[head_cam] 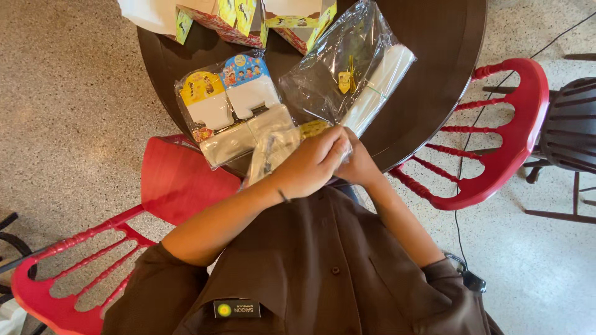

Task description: The person assembles small, flat-packed paper boxes by folding the sides and tucking the flaps to form a cube shape. They handle multiple boxes one by one, placing the finished ones on the table.

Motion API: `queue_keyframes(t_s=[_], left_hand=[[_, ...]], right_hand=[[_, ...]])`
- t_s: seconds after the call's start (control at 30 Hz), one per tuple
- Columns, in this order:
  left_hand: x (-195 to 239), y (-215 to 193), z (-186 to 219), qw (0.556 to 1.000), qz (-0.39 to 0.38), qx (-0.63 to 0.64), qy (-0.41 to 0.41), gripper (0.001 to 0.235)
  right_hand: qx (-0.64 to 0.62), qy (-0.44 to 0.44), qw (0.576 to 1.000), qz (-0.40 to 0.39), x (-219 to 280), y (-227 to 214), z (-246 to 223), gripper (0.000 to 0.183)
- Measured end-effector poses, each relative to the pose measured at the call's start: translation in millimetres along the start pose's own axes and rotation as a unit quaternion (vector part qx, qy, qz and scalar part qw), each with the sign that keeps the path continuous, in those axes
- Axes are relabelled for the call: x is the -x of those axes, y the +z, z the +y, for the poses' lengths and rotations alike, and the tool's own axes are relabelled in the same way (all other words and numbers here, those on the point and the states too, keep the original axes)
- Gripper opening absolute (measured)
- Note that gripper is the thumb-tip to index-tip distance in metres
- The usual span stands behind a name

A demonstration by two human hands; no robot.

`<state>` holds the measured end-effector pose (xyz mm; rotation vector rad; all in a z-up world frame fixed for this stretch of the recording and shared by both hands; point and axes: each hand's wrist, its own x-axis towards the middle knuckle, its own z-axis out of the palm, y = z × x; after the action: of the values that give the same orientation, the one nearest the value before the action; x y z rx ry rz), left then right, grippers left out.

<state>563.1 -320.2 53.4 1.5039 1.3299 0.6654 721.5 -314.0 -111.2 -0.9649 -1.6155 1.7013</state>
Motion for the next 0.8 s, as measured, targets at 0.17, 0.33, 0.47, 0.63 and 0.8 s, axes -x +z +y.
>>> queue_keyframes(t_s=[0.17, 0.33, 0.47, 0.63, 0.8], left_hand=[[64.9, -65.3, 16.4, 0.986, -0.043, 0.141, -0.076, 0.032], [137.4, -95.1, 40.3, 0.859, -0.109, 0.430, -0.256, 0.023], [185.2, -101.4, 32.3, 0.920, -0.085, 0.343, -0.168, 0.029], [244.2, -127.3, 13.0, 0.916, 0.011, 0.367, -0.160, 0.026], [297.7, -152.3, -31.7, 0.910, 0.128, 0.351, -0.180, 0.027]], right_hand=[[-0.155, -0.098, 0.929, -0.320, -35.4, -36.1, -12.1, 0.065], [-0.216, 0.140, 0.954, -0.154, -166.0, 48.8, 9.4, 0.072], [0.200, 0.136, 0.970, -0.016, -241.9, 158.2, 47.6, 0.117], [0.350, 0.344, 0.870, -0.037, -282.4, 167.7, 68.2, 0.135], [0.163, 0.129, 0.976, -0.072, -278.4, 162.1, 73.6, 0.082]])
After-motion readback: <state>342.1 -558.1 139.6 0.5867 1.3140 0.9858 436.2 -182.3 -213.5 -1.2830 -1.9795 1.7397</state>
